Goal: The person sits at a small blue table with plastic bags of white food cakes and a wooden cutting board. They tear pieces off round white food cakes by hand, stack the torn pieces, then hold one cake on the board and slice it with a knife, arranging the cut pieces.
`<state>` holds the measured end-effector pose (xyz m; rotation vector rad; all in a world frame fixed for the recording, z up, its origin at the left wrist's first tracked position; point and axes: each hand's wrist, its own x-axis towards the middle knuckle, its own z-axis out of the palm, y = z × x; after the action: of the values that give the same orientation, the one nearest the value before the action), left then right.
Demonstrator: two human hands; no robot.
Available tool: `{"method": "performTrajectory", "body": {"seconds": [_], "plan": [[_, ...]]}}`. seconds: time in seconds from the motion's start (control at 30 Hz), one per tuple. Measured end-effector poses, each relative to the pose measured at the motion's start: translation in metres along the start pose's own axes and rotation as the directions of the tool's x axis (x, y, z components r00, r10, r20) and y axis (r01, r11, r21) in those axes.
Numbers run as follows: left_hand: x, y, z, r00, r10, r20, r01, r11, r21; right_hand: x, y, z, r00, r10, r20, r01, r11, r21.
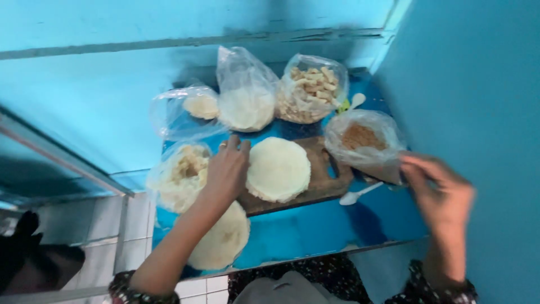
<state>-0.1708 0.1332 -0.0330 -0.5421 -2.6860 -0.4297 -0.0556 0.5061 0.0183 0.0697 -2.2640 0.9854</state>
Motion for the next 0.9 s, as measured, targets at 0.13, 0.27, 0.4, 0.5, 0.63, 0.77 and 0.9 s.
{"method": "performTrajectory", "body": {"seconds": [0.13,0.27,0.4,0.5,0.63,0.77,0.9], "plan": [[0.022,0.001,-0.019,0.983,0.174,0.065,-0.170,0.983,-0.070,-0.020,0.032,-0.046,0.962,0.266,-0.061,-0.269,0.886,-0.377],[0.049,0.000,-0.027,0.930,0.305,0.206,-0.314,0.949,0.014,-0.032,0.067,-0.020,0.990,-0.020,0.142,0.098,0.817,-0.569],[0.063,-0.008,-0.033,0.898,0.304,0.318,-0.322,0.947,0.004,-0.049,0.077,-0.007,0.995,0.017,0.095,0.058,0.687,-0.725],[0.067,-0.013,-0.039,0.888,0.293,0.354,-0.312,0.950,-0.005,-0.046,0.073,-0.014,0.993,-0.097,0.064,0.114,0.687,-0.718],[0.067,-0.007,-0.050,0.858,0.275,0.433,-0.297,0.955,-0.017,-0.052,0.051,-0.019,0.988,0.000,-0.154,-0.101,0.758,-0.645],[0.068,0.000,-0.071,0.891,0.235,0.390,-0.266,0.963,0.029,-0.074,0.026,-0.014,0.895,0.335,-0.295,-0.416,0.867,-0.275],[0.061,-0.002,-0.101,0.939,0.261,0.225,-0.275,0.961,0.033,-0.082,0.003,0.029,0.993,0.081,0.084,-0.067,0.984,-0.165]]}}
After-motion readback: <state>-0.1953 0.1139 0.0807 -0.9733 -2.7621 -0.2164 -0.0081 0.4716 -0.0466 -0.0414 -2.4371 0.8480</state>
